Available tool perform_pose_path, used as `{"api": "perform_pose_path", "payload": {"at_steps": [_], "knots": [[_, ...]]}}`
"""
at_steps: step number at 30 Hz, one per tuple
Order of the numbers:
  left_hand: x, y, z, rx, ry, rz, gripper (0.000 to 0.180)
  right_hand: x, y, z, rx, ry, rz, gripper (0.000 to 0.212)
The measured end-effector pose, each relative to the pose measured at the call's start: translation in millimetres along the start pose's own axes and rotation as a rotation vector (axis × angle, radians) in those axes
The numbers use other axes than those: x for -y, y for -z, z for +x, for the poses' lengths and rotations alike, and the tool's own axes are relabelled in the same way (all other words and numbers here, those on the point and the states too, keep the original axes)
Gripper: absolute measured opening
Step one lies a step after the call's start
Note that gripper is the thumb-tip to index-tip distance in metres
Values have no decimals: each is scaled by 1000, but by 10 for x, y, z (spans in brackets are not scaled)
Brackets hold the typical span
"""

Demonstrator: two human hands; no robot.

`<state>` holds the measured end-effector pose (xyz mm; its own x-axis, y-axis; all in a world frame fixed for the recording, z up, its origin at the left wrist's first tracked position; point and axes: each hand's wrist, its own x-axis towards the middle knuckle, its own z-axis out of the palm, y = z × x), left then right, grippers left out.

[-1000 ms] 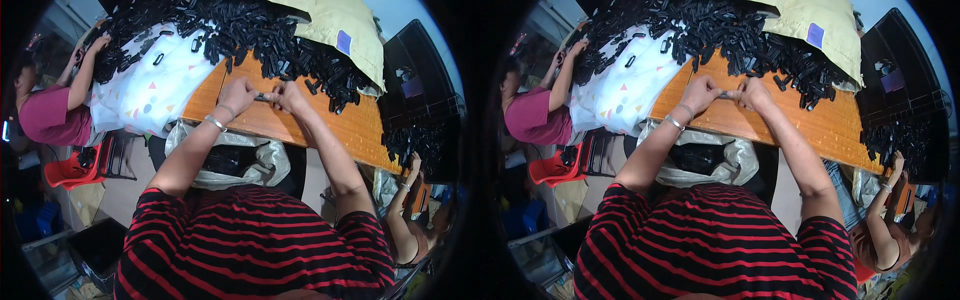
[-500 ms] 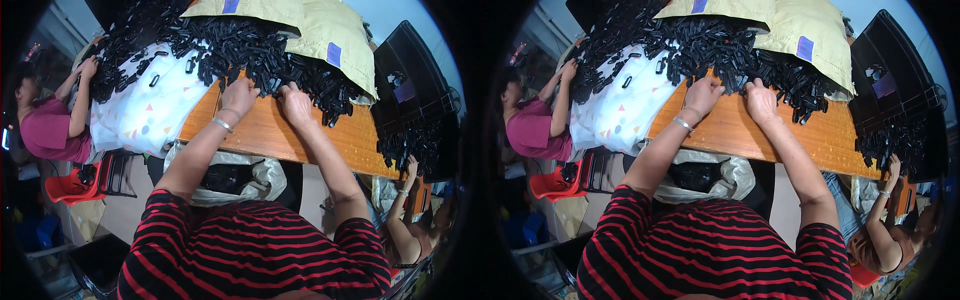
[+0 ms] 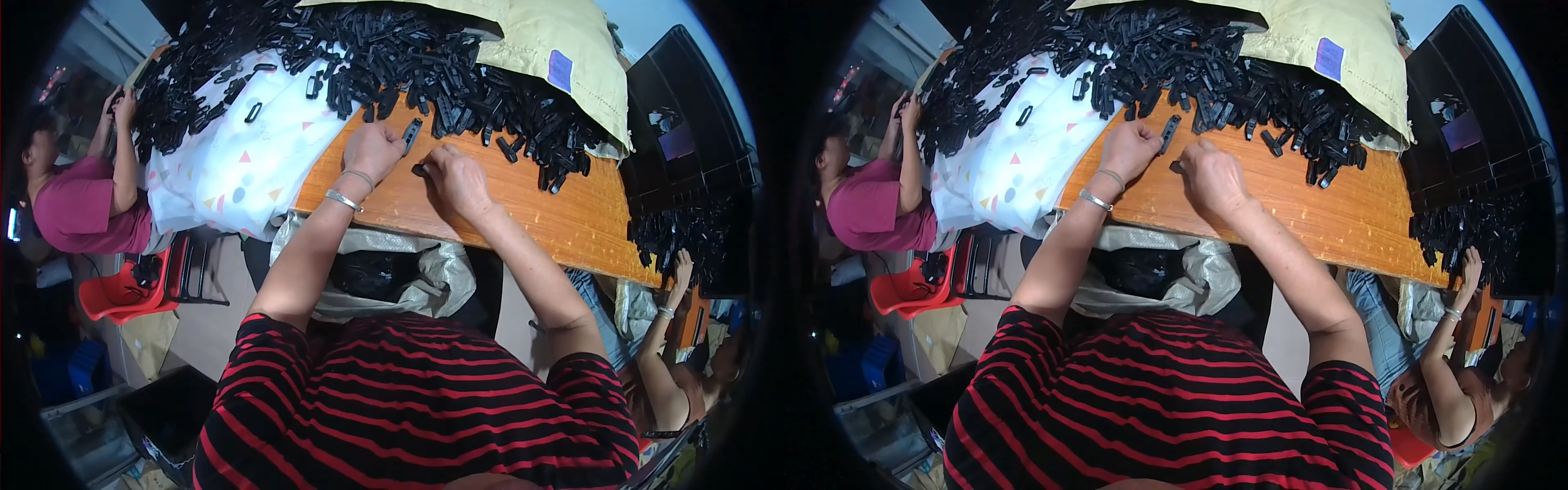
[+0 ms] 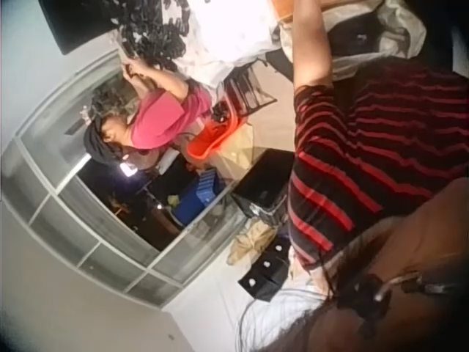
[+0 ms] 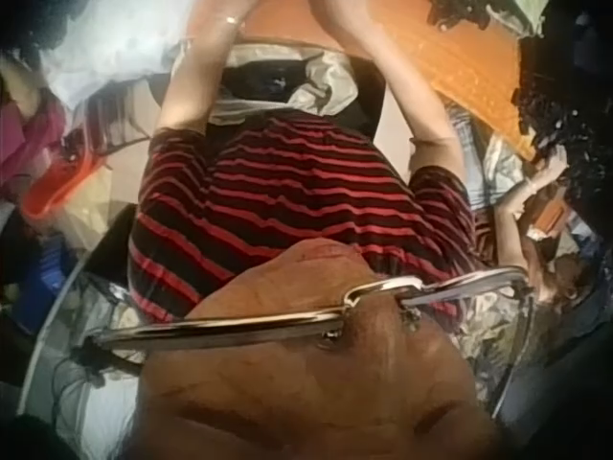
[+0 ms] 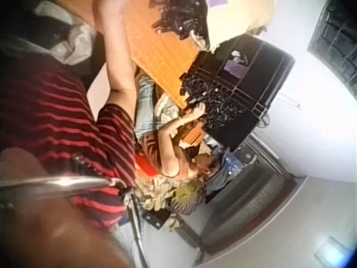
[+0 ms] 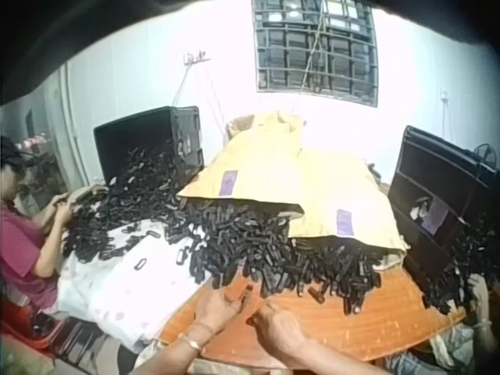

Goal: Assembling small black plastic buckle components on a wooden table.

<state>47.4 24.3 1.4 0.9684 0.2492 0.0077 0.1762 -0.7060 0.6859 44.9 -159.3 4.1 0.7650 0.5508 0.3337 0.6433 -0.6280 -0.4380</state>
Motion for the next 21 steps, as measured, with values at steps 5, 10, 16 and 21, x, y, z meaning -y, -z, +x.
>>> {"api": "perform_pose_path", "payload": {"at_steps": [5, 10, 16, 21], "knots": [[-42, 83, -255, 233, 183, -689, 18, 86, 172, 114, -26, -182, 283, 28], [-306, 186, -329, 416, 254, -887, 21, 3, 189, 116, -57, -214, 571, 21], [-183, 132, -361, 295, 128, -900, 19, 5, 293, -8, 164, -561, 865, 12], [-152, 48, -336, 287, 122, -809, 15, -13, 236, -83, 192, -613, 848, 18]]}}
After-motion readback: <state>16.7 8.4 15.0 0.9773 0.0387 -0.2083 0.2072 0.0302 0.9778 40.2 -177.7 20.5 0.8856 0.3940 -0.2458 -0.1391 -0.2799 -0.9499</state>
